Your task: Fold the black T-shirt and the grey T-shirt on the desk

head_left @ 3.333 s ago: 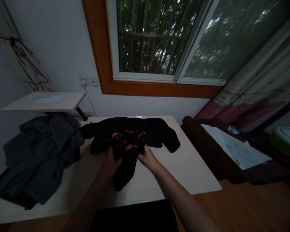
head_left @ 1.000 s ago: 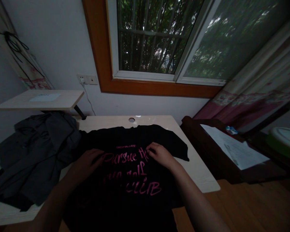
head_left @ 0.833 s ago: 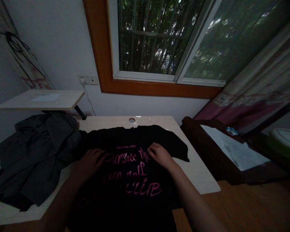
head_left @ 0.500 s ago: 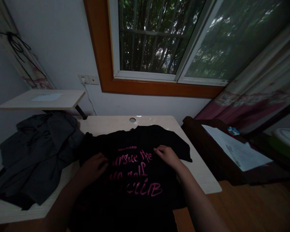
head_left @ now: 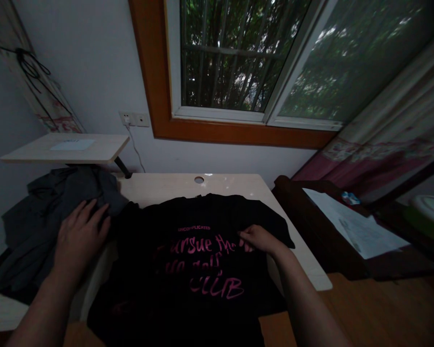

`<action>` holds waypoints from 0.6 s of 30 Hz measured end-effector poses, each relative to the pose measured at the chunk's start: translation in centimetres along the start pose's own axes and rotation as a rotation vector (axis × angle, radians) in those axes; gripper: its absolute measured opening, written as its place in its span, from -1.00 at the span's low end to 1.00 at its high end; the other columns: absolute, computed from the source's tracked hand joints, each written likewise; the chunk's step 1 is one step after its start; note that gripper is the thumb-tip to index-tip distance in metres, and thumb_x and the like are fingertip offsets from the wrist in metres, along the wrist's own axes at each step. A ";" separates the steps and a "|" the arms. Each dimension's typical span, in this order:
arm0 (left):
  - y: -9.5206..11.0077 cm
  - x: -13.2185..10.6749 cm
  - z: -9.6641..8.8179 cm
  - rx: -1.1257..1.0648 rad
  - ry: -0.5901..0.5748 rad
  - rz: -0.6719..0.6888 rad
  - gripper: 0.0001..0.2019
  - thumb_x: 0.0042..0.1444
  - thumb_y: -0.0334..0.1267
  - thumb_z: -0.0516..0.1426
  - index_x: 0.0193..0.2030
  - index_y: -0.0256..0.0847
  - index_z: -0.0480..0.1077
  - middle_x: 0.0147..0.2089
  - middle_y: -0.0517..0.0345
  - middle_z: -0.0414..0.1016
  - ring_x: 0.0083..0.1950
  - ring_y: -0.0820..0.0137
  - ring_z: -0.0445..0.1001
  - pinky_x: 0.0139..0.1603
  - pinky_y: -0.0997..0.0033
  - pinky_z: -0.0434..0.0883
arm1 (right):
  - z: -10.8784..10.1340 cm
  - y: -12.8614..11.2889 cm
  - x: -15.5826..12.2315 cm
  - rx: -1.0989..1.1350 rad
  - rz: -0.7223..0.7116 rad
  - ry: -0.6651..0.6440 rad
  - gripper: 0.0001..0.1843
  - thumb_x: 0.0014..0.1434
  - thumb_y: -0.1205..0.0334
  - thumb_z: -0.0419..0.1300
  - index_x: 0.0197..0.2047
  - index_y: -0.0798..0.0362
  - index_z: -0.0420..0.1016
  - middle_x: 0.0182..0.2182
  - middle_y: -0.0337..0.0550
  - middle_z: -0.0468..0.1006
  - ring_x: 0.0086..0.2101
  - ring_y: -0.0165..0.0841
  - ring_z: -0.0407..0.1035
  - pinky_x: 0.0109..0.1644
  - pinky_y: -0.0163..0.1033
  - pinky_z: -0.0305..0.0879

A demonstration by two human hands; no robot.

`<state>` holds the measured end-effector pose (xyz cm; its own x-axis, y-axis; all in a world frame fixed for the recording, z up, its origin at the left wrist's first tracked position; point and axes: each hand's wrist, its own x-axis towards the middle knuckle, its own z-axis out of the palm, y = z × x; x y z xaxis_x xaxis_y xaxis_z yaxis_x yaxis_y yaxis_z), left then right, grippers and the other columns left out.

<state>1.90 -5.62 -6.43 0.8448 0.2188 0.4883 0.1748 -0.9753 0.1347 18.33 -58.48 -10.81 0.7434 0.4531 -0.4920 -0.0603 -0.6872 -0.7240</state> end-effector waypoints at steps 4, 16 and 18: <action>-1.0 -0.2 0.2 0.056 -0.025 0.015 -0.49 0.32 -0.14 0.00 0.38 -0.13 0.27 0.51 -0.18 0.09 0.53 -0.11 -0.02 0.43 -0.31 -0.03 | -0.2 -0.2 -0.4 0.021 0.050 -0.035 -0.49 0.22 -0.15 0.13 -0.51 0.07 0.60 -0.64 -0.13 0.56 -0.60 -0.38 0.42 -0.47 -0.31 0.32; -4.4 0.6 2.0 0.192 -0.078 0.116 -0.50 0.34 -0.15 -0.06 0.39 -0.09 0.22 0.54 -0.07 0.04 0.47 -0.06 0.09 0.44 -0.29 -0.08 | -0.3 -0.3 -0.6 0.039 0.069 -0.036 -0.42 0.22 -0.24 0.12 -0.52 0.08 0.57 -0.64 -0.11 0.54 -0.59 -0.36 0.44 -0.47 -0.30 0.35; -4.4 0.5 2.1 0.205 -0.086 0.109 -0.52 0.33 -0.16 -0.06 0.37 -0.08 0.22 0.53 -0.02 0.05 0.45 -0.03 0.13 0.43 -0.31 -0.05 | -0.3 -0.3 -0.7 0.036 0.048 -0.041 -0.38 0.20 -0.30 0.12 -0.50 0.09 0.58 -0.62 -0.10 0.55 -0.57 -0.34 0.45 -0.47 -0.29 0.35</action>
<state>2.65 -1.26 -8.61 0.9028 0.1172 0.4137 0.1715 -0.9804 -0.0966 18.01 -58.78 -10.12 0.7110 0.4440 -0.5453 -0.1194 -0.6880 -0.7158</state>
